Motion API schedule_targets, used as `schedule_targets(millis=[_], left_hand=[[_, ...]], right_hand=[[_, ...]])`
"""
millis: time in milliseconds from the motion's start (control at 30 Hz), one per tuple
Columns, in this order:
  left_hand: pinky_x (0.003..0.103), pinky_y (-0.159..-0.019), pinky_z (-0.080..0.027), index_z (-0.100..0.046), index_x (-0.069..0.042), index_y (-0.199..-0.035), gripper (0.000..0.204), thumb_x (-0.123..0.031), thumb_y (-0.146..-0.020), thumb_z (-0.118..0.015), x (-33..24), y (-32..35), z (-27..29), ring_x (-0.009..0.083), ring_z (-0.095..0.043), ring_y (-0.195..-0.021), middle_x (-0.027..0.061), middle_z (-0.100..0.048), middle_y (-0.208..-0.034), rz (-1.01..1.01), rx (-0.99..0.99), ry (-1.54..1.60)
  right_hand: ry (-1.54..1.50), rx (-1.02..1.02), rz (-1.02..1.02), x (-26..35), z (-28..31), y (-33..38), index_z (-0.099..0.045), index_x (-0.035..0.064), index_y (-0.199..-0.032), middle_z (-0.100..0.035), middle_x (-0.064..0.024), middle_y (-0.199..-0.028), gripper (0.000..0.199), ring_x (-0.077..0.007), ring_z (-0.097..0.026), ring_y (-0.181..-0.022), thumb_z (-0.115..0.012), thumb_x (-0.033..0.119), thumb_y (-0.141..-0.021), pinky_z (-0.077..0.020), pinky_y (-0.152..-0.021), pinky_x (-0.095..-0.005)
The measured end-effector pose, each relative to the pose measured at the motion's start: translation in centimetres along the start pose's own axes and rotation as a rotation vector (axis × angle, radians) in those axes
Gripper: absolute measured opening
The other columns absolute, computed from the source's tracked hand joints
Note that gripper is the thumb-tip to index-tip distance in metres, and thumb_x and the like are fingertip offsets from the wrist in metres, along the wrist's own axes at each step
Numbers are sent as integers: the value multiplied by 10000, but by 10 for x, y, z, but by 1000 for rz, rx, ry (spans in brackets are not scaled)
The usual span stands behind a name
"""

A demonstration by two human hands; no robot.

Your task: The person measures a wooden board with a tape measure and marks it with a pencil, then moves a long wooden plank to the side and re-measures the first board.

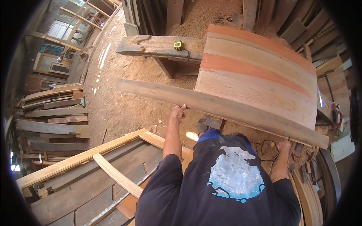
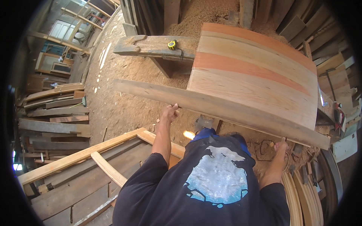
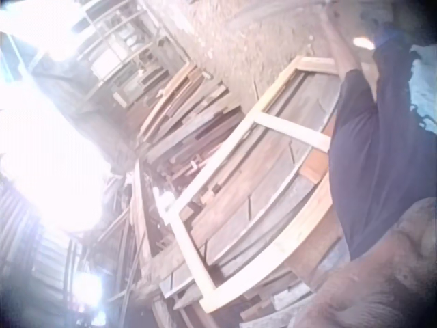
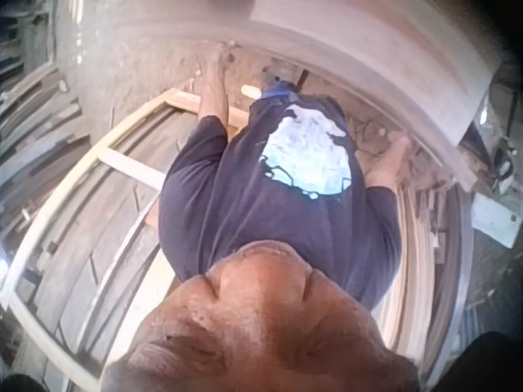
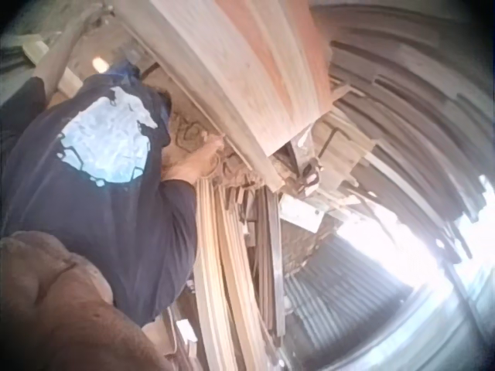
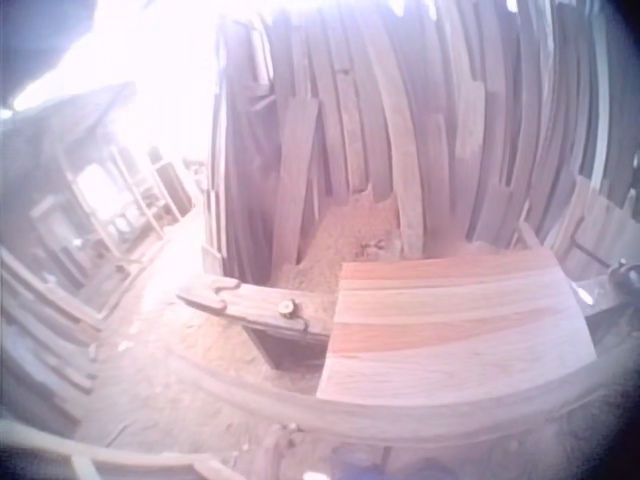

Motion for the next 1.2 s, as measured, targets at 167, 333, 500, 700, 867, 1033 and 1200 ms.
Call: schedule_targets(millis=[167,333,500,700,867,1033,1200], left_hand=[[286,-457,-373,-660,-37,-977,252,-287,-952,-678,-1,-3,-4,114,-411,-474,41,-656,-806,-12,95,5],[271,-414,-359,-682,-23,-941,292,-313,-925,-712,-3,-5,4,89,-431,-446,32,-685,-801,-55,153,-108],[277,-445,-372,-680,1,-950,336,-334,-933,-700,-24,12,5,96,-448,-486,37,-682,-796,5,392,-681],[274,-562,-458,-677,-36,-1060,341,-361,-960,-650,-54,57,-60,102,-542,-642,34,-682,-827,-17,874,-983],[349,-769,-529,-653,-19,-1086,315,-304,-952,-647,-86,75,-162,196,-655,-882,99,-710,-938,-531,950,-967],[379,-845,-516,-635,-36,-1113,279,-237,-923,-673,-98,133,-280,248,-654,-944,130,-696,-997,-672,897,-897],[465,-936,-458,-611,-98,-1173,322,-152,-864,-682,-70,183,-368,350,-572,-1054,139,-644,-1124,-1372,1046,-1035]], right_hand=[[-39,-69,-17,-30,-25,39,-584,-2,-1137,-622,-124,-1011,465,-241,-593,-805,-653,419,-953,-520,-751,-403],[71,80,44,-50,-73,100,-574,37,-1165,-687,-99,-1040,489,-226,-624,-761,-617,478,-957,-542,-742,-433],[88,148,44,-82,-93,143,-587,50,-1157,-694,-72,-964,540,-203,-619,-719,-524,556,-980,-549,-716,-425],[74,-18,118,-132,-41,181,-588,-13,-1103,-704,-109,-969,651,-174,-633,-735,-464,614,-979,-544,-680,-416],[738,-508,483,-134,6,217,-646,-58,-1042,-675,-305,-1067,680,-456,-644,-1057,-436,584,-972,-485,-902,-528],[543,-335,497,-150,27,213,-709,-68,-953,-669,-329,-1015,579,-451,-612,-1108,-497,470,-951,-457,-972,-487],[416,-339,480,-184,40,188,-711,-61,-969,-672,-319,-1022,467,-433,-617,-1110,-535,366,-903,-487,-929,-471]])
Point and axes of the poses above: each hand's wrist, its own y-axis away from the middle knuckle, its own z-axis out of the back of the hand, x = y × z, the point moved 9 cm from there along -y, towards the middle knuckle
